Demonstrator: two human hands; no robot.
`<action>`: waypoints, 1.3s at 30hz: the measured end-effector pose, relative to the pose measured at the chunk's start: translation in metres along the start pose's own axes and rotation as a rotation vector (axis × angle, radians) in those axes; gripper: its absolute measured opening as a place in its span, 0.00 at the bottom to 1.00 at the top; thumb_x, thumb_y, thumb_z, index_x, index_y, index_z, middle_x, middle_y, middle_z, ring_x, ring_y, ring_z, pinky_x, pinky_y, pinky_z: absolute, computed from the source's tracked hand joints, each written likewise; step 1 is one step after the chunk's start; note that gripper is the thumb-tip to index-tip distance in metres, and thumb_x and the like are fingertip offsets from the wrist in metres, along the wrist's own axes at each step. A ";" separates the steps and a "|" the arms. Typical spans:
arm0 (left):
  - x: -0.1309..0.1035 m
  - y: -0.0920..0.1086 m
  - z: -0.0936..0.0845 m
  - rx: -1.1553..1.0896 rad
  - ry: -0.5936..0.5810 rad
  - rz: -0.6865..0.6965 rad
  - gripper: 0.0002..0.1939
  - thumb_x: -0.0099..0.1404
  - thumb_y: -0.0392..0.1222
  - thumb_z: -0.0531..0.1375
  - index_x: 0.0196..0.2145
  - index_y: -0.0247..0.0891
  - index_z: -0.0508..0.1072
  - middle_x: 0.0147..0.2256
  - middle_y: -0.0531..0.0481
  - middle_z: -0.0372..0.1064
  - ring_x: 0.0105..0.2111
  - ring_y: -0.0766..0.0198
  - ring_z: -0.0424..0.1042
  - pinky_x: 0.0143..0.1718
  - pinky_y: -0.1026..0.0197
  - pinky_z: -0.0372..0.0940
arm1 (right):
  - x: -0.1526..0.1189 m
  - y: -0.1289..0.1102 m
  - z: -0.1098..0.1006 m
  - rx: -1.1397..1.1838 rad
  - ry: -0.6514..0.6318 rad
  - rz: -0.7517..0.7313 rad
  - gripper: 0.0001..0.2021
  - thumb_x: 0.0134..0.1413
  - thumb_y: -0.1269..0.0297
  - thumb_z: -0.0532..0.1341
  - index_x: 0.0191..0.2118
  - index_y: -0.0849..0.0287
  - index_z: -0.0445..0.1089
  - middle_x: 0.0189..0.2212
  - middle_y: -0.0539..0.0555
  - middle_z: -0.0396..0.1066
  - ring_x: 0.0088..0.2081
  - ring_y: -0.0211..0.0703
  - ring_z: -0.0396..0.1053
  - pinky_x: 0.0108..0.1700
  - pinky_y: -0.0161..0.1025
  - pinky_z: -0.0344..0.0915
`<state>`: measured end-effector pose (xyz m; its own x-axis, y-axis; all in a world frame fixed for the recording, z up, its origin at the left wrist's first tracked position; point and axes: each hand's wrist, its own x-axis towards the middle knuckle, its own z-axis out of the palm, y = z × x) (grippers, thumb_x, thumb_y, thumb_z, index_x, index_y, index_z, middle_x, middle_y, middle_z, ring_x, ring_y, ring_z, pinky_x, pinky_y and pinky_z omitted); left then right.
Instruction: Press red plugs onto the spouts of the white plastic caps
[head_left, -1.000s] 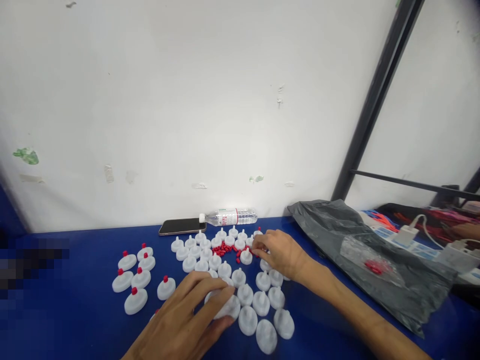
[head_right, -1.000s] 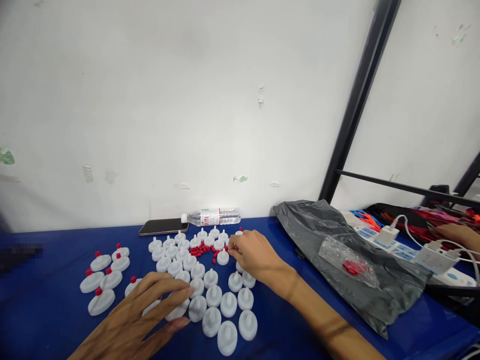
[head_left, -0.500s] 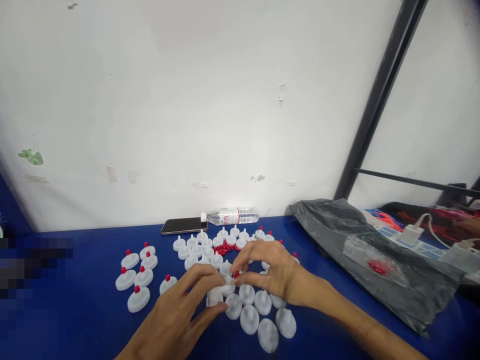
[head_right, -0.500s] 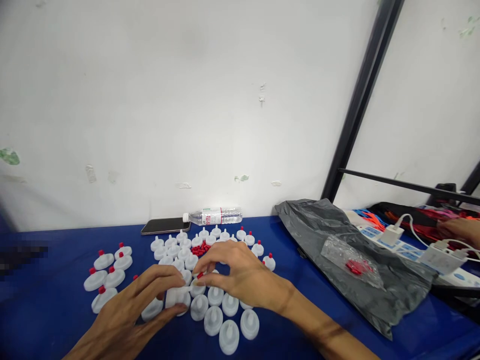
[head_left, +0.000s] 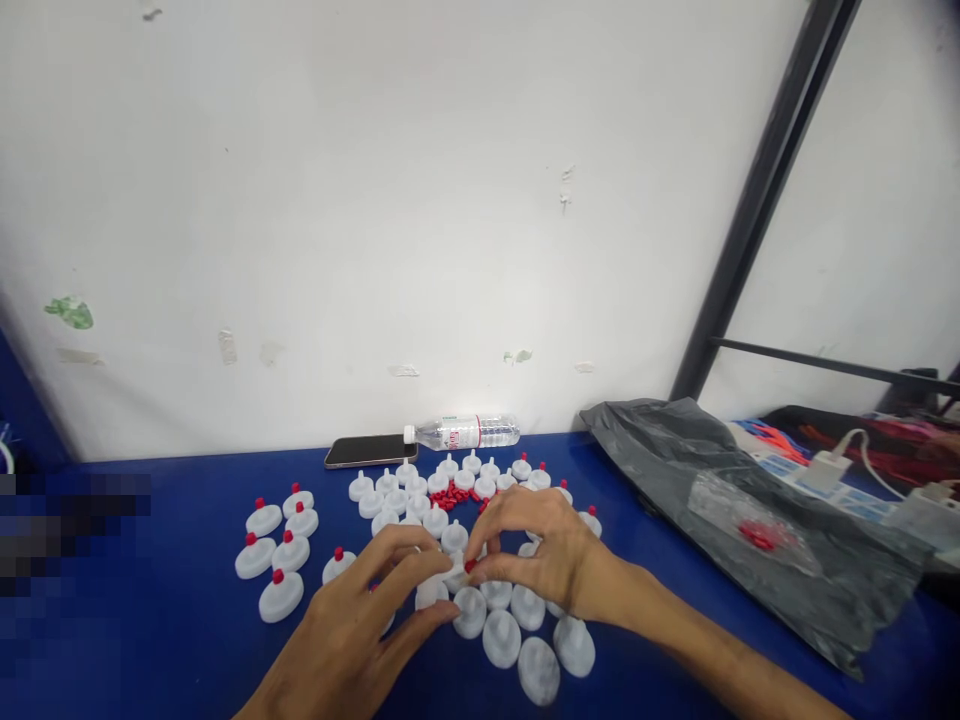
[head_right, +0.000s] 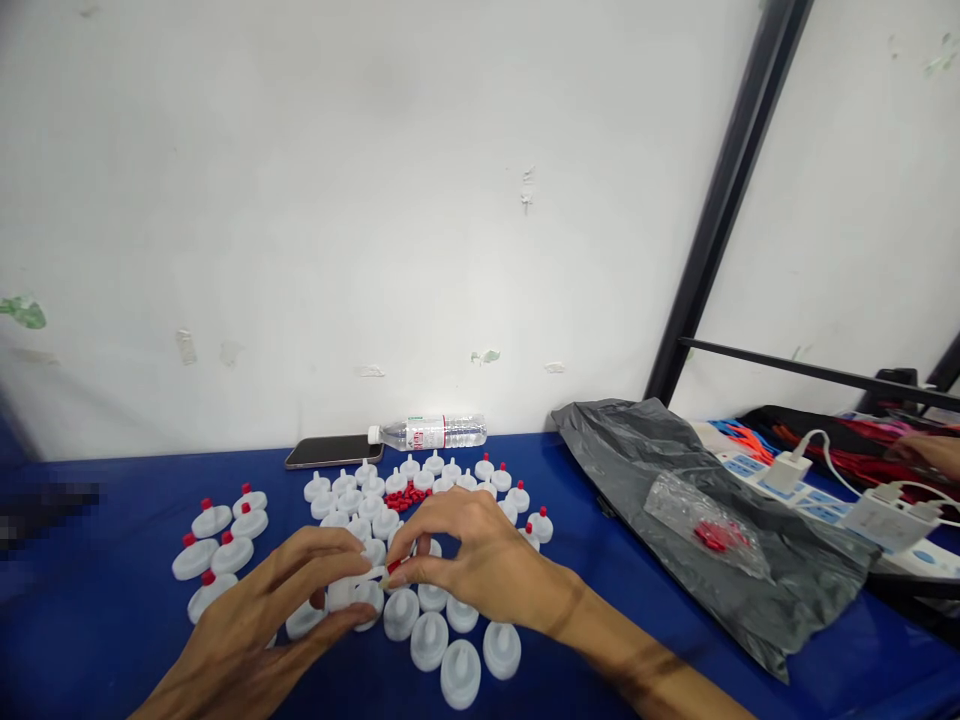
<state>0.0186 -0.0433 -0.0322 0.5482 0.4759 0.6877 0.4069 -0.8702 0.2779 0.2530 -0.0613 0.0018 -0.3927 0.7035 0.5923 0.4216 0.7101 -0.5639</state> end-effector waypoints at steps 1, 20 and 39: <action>0.001 0.001 0.000 0.001 0.004 0.002 0.08 0.74 0.46 0.58 0.49 0.50 0.70 0.45 0.55 0.72 0.38 0.69 0.78 0.42 0.71 0.73 | 0.000 -0.001 0.001 0.016 0.017 0.007 0.10 0.55 0.55 0.71 0.35 0.58 0.79 0.31 0.50 0.79 0.31 0.37 0.73 0.41 0.36 0.69; 0.005 0.003 -0.004 -0.223 -0.037 -0.544 0.21 0.61 0.59 0.66 0.50 0.52 0.79 0.22 0.59 0.74 0.21 0.64 0.72 0.26 0.65 0.70 | -0.003 -0.007 0.016 0.457 0.130 0.269 0.10 0.49 0.57 0.74 0.32 0.58 0.81 0.31 0.52 0.80 0.34 0.41 0.78 0.39 0.36 0.75; -0.002 -0.001 0.017 -0.928 -0.010 -0.690 0.27 0.57 0.53 0.72 0.53 0.45 0.78 0.44 0.46 0.81 0.44 0.52 0.79 0.43 0.59 0.75 | -0.007 -0.011 0.017 0.174 0.001 -0.091 0.10 0.61 0.70 0.66 0.47 0.57 0.79 0.41 0.54 0.80 0.44 0.40 0.77 0.51 0.37 0.73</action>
<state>0.0292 -0.0409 -0.0453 0.4260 0.8838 0.1936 -0.0686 -0.1818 0.9809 0.2377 -0.0736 -0.0062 -0.4217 0.6361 0.6462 0.2364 0.7651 -0.5990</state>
